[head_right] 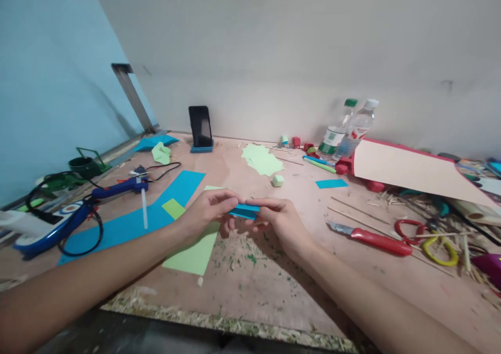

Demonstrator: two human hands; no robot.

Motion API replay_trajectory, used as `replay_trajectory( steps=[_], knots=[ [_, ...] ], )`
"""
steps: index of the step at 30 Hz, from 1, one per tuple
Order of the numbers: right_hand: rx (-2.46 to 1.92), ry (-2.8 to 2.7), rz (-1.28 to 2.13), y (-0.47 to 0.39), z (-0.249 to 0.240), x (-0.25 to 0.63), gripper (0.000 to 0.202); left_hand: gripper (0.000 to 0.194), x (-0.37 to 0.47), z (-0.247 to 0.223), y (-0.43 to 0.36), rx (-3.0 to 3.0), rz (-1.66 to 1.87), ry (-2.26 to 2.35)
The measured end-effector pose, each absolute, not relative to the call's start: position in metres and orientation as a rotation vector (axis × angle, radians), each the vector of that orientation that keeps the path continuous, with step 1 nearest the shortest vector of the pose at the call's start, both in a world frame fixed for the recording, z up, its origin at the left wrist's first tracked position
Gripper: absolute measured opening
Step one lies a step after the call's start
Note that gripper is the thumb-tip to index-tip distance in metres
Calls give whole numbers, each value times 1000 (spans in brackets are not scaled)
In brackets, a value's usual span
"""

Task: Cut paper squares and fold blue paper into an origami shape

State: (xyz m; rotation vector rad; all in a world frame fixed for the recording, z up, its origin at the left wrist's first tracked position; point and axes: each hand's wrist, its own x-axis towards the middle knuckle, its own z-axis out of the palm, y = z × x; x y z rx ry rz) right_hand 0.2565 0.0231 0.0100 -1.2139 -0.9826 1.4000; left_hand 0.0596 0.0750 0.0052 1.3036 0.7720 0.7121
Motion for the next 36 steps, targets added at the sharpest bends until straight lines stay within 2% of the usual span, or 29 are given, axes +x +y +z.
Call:
replay_trajectory(
  steps=[10, 16, 28, 36],
  knots=[
    [-1232, -1271, 1325, 27, 18, 259, 40, 42, 59, 0, 73, 1425, 784, 831],
    [-1330, -1326, 1236, 30, 17, 259, 32, 38, 58, 3, 73, 1409, 758, 830],
    [-1372, -1361, 1257, 28, 16, 258, 34, 29, 56, -1, 73, 1580, 625, 824],
    [-1379, -1407, 1257, 28, 13, 258, 36, 35, 56, 5, 68, 1724, 627, 861]
  ],
)
